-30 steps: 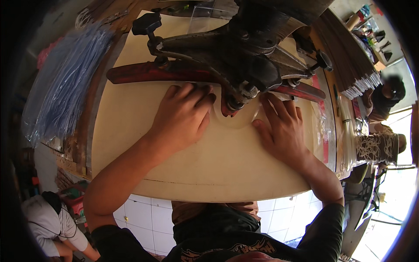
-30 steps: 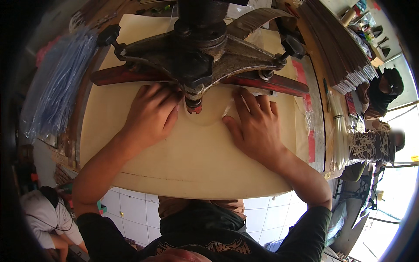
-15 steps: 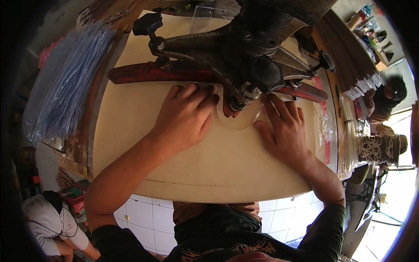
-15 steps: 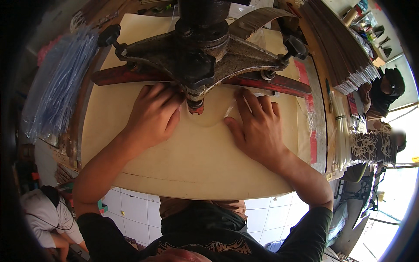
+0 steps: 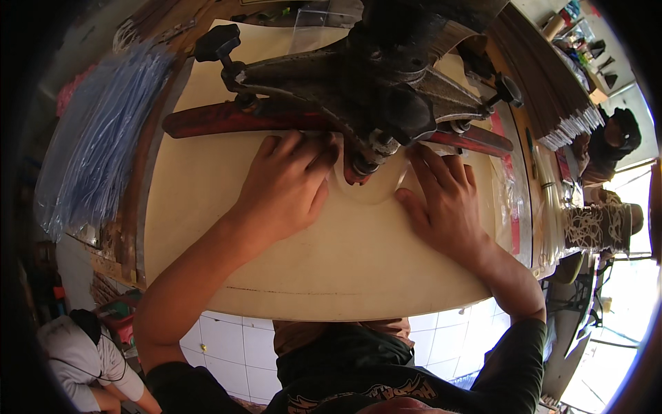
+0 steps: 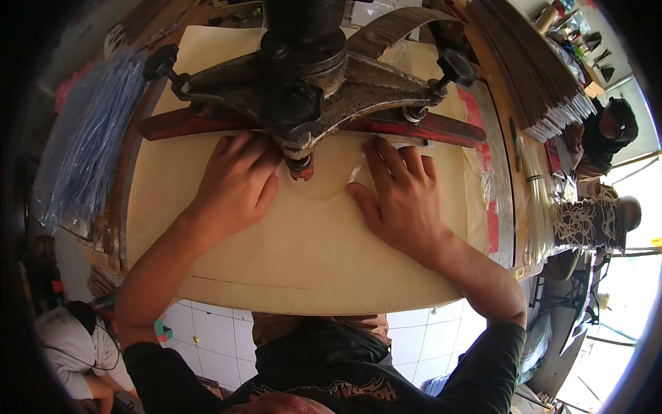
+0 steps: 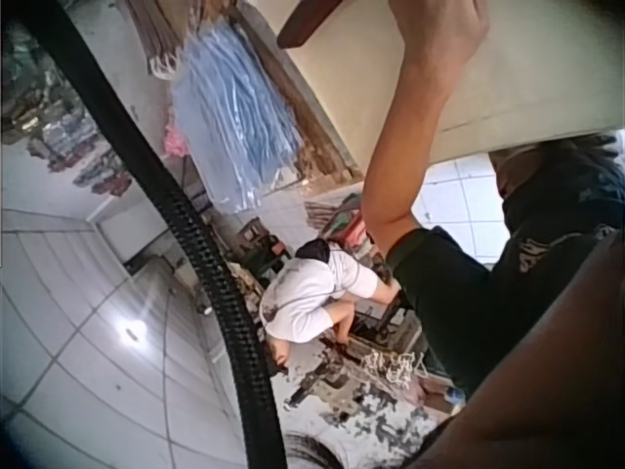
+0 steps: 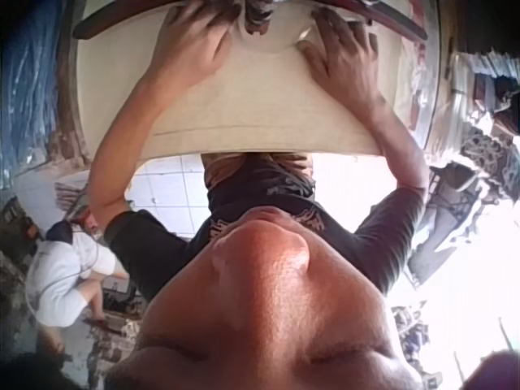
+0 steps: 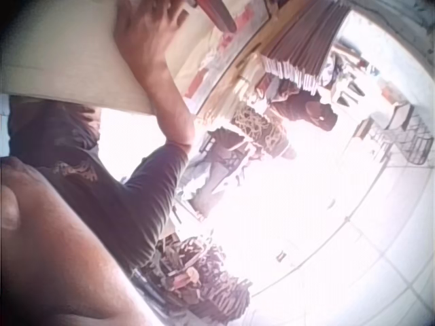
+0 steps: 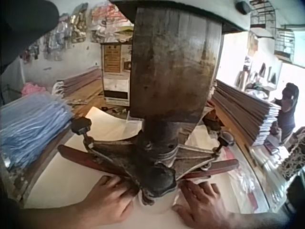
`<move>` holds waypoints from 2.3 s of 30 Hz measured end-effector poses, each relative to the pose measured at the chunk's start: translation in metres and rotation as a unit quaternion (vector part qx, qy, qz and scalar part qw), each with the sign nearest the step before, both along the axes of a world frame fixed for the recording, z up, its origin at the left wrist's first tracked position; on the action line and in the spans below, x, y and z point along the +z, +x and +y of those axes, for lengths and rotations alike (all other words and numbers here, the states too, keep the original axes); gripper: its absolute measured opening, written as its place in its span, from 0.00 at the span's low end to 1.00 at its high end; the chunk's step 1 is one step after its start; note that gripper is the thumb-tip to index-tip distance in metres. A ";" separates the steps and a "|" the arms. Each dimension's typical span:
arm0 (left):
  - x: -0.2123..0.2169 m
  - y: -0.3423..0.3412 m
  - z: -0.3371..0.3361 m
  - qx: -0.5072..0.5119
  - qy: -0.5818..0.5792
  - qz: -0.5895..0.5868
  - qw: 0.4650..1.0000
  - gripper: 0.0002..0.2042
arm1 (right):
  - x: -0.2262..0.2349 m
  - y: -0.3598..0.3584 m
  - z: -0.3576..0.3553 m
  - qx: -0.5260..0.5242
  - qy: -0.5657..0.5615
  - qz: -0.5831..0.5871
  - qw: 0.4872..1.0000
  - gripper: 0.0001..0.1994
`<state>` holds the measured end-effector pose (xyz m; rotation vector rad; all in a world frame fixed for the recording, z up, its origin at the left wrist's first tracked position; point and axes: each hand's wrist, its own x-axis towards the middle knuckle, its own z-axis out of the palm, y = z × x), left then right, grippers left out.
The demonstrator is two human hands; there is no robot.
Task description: The person positions a clear plastic sheet and a white handle under the arm of a heat sealing machine, presses down to fuse them together, and removes the finished plastic bag.
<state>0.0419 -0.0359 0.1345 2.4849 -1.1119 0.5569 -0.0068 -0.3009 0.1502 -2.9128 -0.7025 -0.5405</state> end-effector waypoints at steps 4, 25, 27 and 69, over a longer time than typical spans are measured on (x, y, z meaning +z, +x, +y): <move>0.000 0.000 0.000 0.003 0.015 0.005 1.000 0.13 | 0.002 0.000 0.000 0.000 -0.004 0.000 1.000 0.27; -0.001 0.002 0.002 0.001 0.046 -0.030 0.999 0.20 | 0.001 0.002 0.002 -0.012 -0.002 0.016 1.000 0.26; -0.001 0.002 0.002 0.000 0.043 -0.031 0.999 0.20 | 0.001 0.002 0.001 -0.015 -0.003 0.017 1.000 0.26; -0.001 0.000 0.003 0.000 0.035 0.004 0.999 0.19 | 0.002 0.003 0.003 -0.020 -0.016 0.022 0.999 0.28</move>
